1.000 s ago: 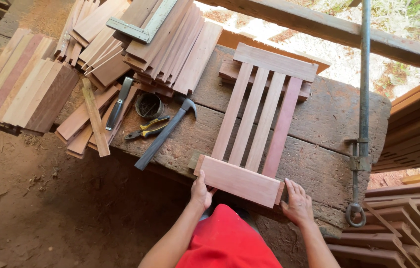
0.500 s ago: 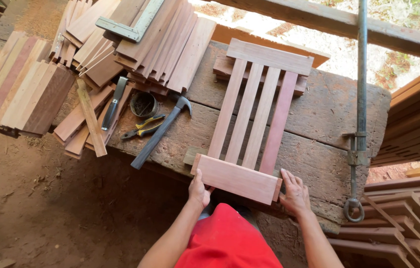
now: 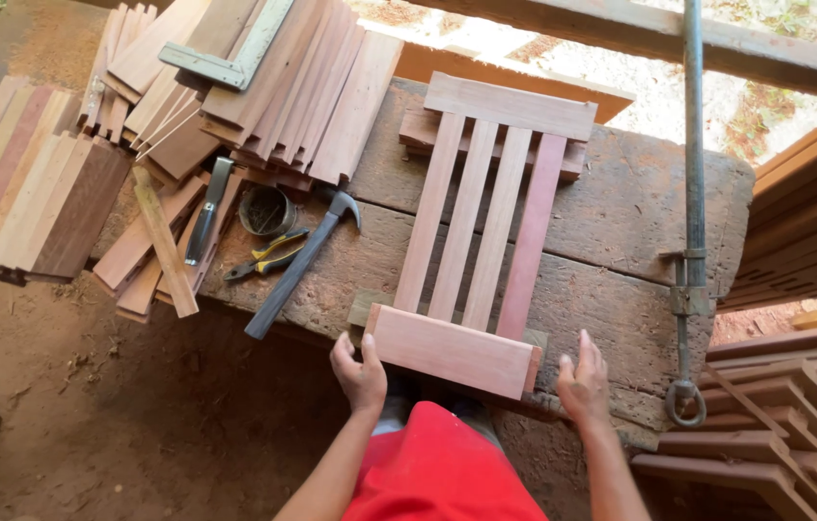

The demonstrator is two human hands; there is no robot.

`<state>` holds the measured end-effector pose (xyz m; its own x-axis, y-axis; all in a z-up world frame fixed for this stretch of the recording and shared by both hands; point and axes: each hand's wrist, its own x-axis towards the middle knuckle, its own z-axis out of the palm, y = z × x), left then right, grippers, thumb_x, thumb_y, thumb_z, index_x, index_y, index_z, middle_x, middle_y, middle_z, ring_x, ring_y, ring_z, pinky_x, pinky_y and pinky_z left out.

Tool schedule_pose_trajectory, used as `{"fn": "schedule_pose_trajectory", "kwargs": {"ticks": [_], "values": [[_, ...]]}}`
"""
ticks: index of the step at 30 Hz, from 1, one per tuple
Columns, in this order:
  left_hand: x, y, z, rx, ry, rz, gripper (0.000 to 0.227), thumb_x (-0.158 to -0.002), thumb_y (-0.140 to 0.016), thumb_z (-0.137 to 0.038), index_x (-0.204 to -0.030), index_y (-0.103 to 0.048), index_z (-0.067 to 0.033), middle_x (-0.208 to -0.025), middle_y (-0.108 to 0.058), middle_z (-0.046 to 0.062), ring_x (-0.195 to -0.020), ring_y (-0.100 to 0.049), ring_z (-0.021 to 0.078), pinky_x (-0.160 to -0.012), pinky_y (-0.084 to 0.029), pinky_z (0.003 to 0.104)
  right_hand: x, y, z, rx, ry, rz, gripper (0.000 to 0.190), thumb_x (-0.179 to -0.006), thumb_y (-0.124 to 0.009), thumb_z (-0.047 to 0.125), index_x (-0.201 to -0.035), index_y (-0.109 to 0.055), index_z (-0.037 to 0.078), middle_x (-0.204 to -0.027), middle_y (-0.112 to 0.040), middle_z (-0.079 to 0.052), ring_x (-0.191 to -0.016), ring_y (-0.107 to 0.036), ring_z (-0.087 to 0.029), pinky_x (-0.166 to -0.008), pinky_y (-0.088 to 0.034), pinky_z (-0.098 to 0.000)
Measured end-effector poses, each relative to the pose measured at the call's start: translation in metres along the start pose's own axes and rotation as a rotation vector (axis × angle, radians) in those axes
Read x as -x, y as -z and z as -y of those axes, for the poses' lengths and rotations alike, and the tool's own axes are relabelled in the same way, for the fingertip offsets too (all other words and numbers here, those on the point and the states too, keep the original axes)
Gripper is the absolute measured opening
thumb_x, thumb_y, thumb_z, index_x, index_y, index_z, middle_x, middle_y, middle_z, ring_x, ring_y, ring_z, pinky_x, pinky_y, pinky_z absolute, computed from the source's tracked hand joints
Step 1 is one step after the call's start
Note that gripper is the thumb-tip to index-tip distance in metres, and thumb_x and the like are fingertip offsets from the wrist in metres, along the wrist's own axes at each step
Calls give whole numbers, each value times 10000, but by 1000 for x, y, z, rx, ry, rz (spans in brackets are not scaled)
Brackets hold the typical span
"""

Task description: The person assembles a slatted wooden frame on a rustic workbench. They position slats between cross rails, place a long bar clamp across the assembly and tighten it, tap pieces into alignment with a hammer, and use a try square and pliers to check and adjust the fit of the parts.

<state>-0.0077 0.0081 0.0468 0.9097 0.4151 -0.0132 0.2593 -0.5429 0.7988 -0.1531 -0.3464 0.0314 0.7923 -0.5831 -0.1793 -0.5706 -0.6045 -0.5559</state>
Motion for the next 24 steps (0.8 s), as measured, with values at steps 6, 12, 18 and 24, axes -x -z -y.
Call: {"fn": "schedule_pose_trajectory", "kwargs": {"ticks": [6, 12, 18, 24], "values": [[-72, -46, 0, -435, -830, 242, 692, -1022, -416, -609, -1442, -523, -69, -1382, -574, 173, -1346, -526, 340, -1150, -348, 524, -8, -64, 102, -89, -106, -282, 667, -1039, -479, 366, -1611, -324, 60, -1474, -482, -261, -1368, -464, -459, -1136, -354, -562], [-78, -63, 35, -372, -814, 369, 651, -1005, -433, -602, -1364, -600, -86, -1291, -605, 129, -1323, -553, 325, -1145, -380, 515, -5, -91, 85, 142, -150, -215, 634, -1026, -446, 460, -1592, -396, 176, -1471, -499, -106, -1403, -444, -326, -1129, -382, -516], [-82, -60, 27, -325, -798, 393, 628, -996, -480, -540, -1376, -595, -54, -1284, -582, 151, -1340, -534, 371, -1139, -381, 528, -11, -95, 86, 237, -149, -279, 647, -1003, -483, 437, -1590, -436, 170, -1439, -543, -131, -1342, -514, -341, -1051, -472, -508], [-89, -71, 36, -315, -688, 578, 677, -985, -522, -536, -1442, -506, -37, -1366, -502, 155, -1424, -417, 390, -1184, -290, 567, -21, -88, 95, 333, -44, -306, 632, -1026, -520, 407, -1552, -488, 59, -1342, -598, -224, -1259, -556, -411, -1062, -465, -507]]}}
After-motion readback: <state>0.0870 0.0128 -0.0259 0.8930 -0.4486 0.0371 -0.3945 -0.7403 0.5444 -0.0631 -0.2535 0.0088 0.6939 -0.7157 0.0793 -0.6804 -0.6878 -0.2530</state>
